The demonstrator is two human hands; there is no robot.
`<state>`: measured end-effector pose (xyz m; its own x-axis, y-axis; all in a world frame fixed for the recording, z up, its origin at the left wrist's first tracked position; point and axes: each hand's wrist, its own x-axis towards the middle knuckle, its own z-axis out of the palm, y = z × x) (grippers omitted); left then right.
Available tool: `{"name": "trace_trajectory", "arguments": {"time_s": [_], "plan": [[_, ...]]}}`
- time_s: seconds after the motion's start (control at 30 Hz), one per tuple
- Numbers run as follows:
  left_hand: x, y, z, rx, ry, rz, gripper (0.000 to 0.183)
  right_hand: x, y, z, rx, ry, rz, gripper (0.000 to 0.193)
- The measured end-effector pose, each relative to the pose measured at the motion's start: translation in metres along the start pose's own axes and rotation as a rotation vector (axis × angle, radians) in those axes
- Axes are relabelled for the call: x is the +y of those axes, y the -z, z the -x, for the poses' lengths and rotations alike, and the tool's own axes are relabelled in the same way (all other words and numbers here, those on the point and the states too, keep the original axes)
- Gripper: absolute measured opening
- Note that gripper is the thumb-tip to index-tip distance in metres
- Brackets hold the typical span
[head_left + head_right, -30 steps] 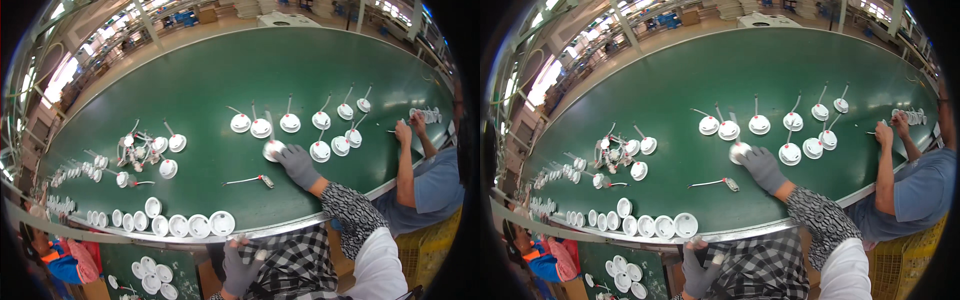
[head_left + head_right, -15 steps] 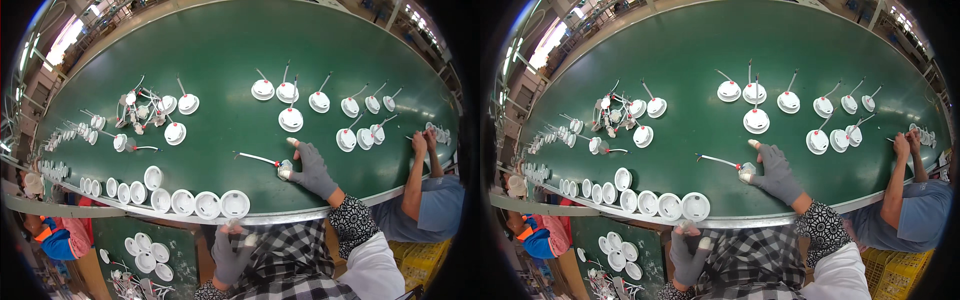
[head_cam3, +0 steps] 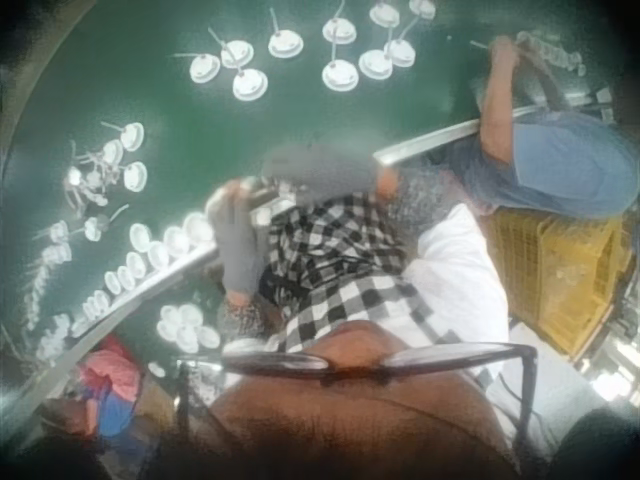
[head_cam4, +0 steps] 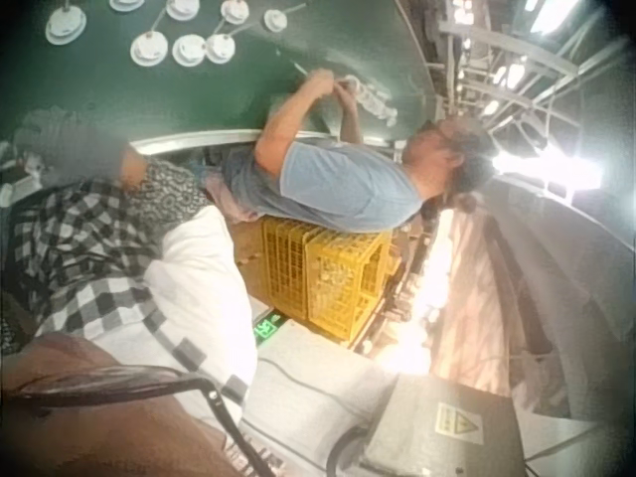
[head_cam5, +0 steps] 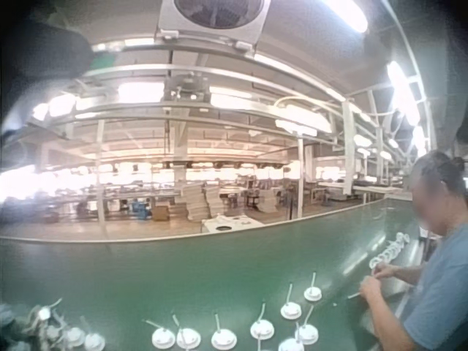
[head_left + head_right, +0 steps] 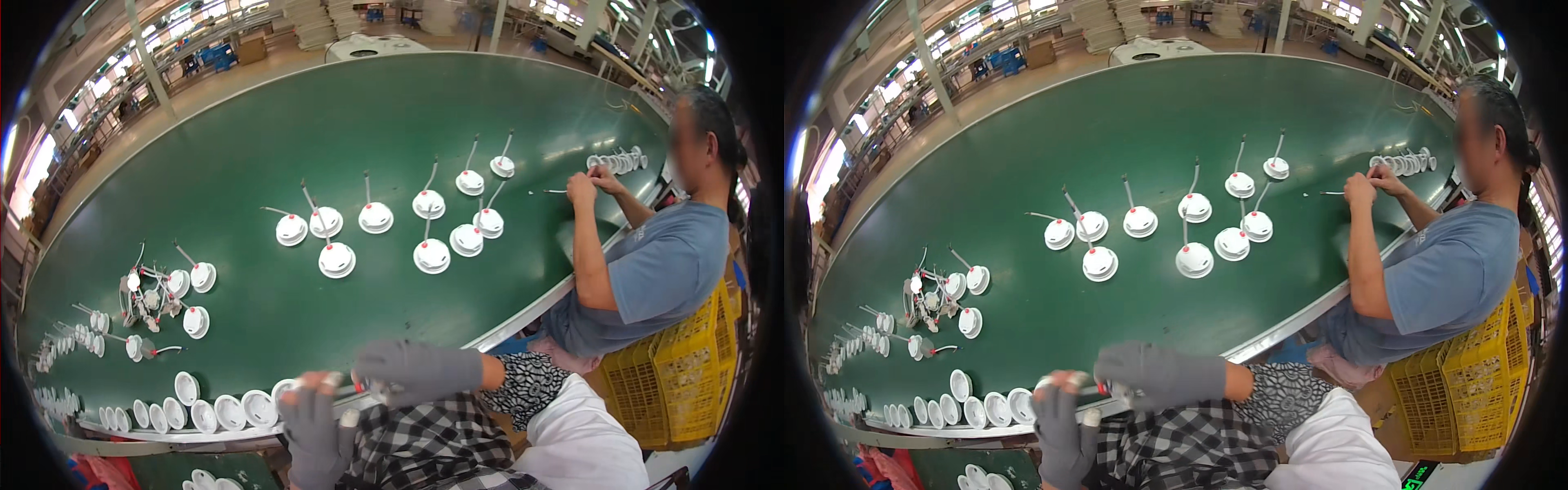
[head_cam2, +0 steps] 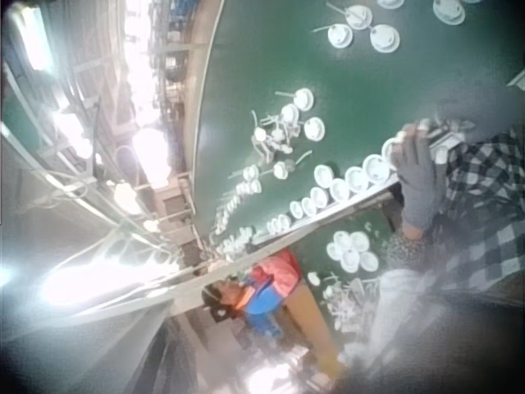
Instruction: The person assembles light fixtures by threading wires and LED circuit boards through plastic housings, pressing each board into place by hand, and placing the assembled units onto the conveyor belt.
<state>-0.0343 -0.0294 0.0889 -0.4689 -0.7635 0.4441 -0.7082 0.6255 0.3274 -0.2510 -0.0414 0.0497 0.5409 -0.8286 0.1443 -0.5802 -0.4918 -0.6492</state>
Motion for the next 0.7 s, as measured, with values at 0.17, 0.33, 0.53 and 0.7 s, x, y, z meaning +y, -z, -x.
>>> {"name": "trace_trajectory", "arguments": {"time_s": [0.17,0.33,0.53,0.7], "plan": [[0.005,-0.023,0.035,-0.434,0.186,0.608,0.038,-0.001,0.012,0.033,-0.073,0.071,-0.592,0.067],[0.007,-0.041,0.037,-0.451,0.453,0.822,0.023,0.024,-0.015,0.054,-0.047,-0.467,-1.269,0.046],[0.017,-0.04,0.04,-0.411,0.688,1.148,0.026,0.012,-0.031,0.038,-0.104,-0.593,-1.414,0.04],[-0.006,-0.052,0.071,-0.417,0.484,0.511,0.019,0.016,-0.023,0.047,0.18,-0.561,-1.465,0.033]]}}
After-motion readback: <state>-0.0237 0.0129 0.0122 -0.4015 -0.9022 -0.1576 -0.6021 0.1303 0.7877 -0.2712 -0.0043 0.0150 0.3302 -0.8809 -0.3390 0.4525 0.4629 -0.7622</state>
